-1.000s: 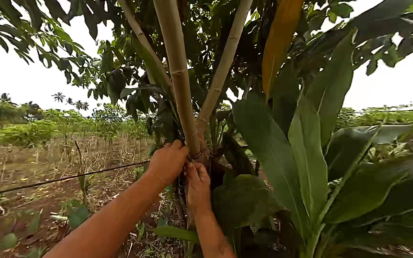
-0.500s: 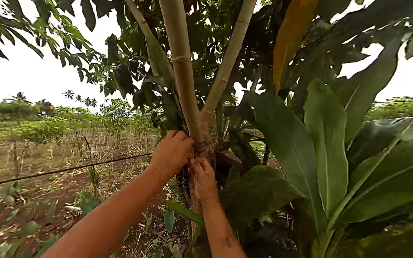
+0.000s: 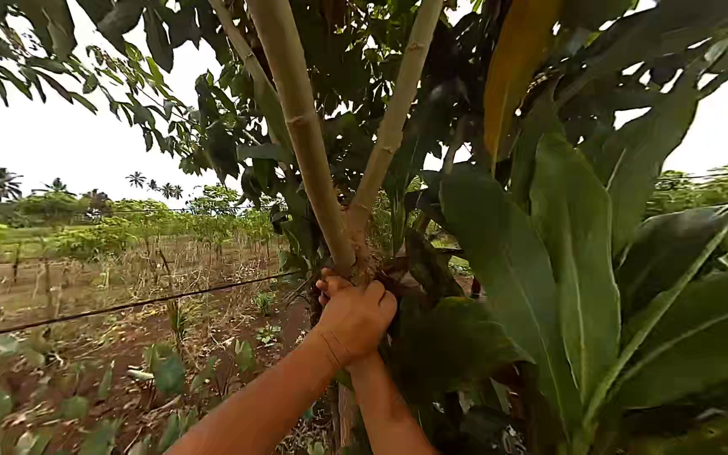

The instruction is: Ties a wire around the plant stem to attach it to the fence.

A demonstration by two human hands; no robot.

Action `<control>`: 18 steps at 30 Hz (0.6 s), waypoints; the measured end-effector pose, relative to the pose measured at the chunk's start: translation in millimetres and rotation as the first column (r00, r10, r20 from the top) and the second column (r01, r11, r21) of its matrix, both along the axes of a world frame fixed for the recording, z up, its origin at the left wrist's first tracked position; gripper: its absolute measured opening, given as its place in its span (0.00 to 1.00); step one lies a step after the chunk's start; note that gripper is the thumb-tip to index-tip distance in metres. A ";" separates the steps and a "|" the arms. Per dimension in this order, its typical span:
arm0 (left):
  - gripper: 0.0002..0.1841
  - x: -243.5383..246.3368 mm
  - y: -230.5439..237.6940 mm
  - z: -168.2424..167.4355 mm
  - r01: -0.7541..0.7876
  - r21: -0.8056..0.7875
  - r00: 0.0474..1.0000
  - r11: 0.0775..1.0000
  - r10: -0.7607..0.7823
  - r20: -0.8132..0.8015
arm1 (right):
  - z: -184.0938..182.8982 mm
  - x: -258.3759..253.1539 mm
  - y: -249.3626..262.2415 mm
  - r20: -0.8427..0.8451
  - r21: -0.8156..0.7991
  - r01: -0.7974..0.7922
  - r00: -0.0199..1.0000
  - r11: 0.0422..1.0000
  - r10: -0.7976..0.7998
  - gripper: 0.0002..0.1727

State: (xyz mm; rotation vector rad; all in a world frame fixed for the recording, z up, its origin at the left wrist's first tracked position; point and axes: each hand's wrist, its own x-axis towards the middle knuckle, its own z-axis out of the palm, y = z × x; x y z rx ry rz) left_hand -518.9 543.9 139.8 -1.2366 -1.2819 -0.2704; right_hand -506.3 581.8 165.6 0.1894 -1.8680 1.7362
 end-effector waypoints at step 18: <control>0.12 0.9 1.1 -34.8 0.184 0.179 0.964 0.967 -0.213 0.158 | -2.1 16.2 68.9 0.022 0.099 -0.458 0.888 0.883 0.459 0.23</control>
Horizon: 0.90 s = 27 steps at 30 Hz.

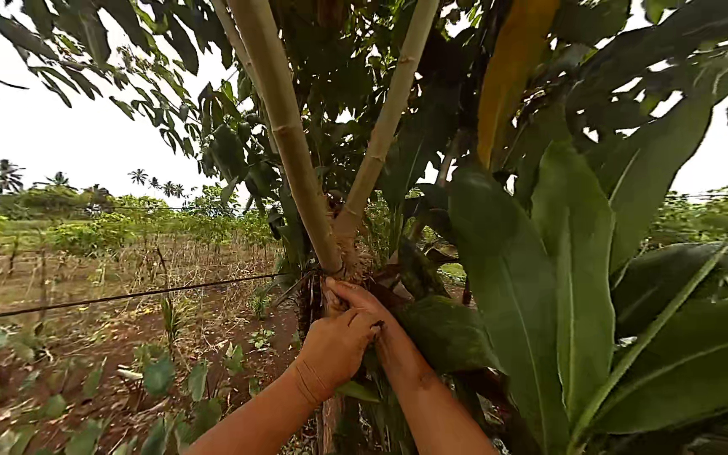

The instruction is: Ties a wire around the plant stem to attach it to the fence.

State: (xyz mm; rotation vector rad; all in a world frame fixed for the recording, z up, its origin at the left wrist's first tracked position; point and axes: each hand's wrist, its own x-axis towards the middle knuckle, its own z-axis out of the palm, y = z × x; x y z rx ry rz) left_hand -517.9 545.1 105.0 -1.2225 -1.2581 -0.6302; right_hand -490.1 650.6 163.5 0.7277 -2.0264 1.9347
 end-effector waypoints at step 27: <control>0.10 15.1 -94.2 75.0 -0.338 0.157 0.941 0.928 0.328 0.089 | -7.8 18.6 -69.0 -0.005 -0.434 0.326 0.932 0.840 -0.364 0.06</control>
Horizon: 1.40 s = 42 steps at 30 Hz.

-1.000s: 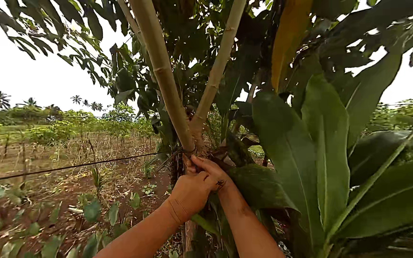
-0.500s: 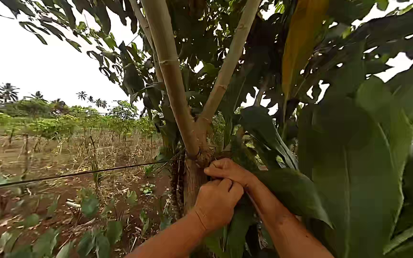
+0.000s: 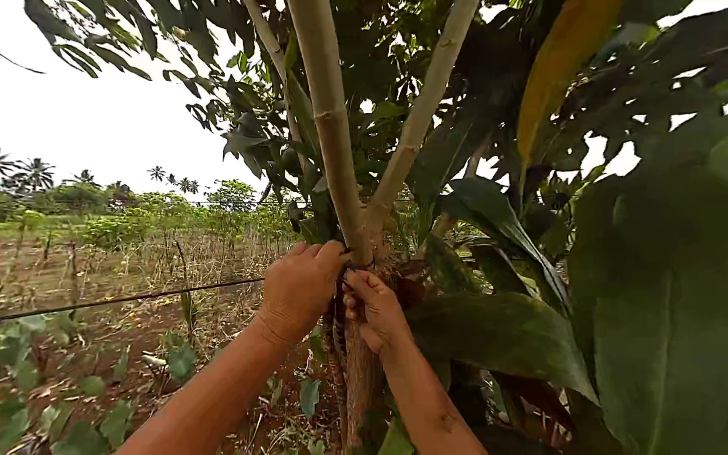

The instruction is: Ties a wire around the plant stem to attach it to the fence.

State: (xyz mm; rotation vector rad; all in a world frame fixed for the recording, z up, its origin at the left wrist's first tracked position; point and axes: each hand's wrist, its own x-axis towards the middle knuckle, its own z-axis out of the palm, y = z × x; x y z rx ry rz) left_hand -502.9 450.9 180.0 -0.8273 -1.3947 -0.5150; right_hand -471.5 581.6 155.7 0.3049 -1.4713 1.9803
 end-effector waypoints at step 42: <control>0.16 -12.9 6.8 71.1 0.341 -0.275 0.362 0.899 0.144 0.921 | -11.0 -29.3 -20.5 -0.210 -0.378 -0.167 0.974 0.911 0.091 0.07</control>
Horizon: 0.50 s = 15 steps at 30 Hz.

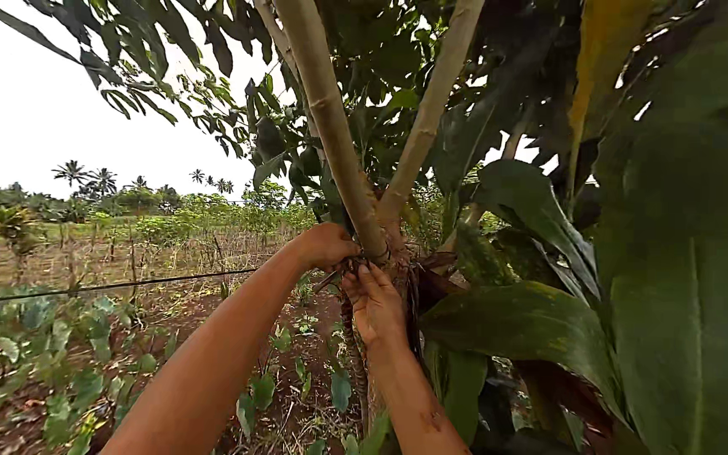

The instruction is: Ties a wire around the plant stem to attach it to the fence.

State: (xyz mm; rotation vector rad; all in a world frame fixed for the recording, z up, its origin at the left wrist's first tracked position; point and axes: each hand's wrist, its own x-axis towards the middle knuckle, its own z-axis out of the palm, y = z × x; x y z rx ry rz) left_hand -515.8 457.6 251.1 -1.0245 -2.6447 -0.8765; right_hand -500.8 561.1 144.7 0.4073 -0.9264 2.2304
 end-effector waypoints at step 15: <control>0.16 39.9 2.3 -31.4 -0.218 -0.308 0.808 0.926 -0.006 -0.590 | -1.6 11.0 9.4 0.072 0.061 -0.101 0.993 0.993 0.096 0.08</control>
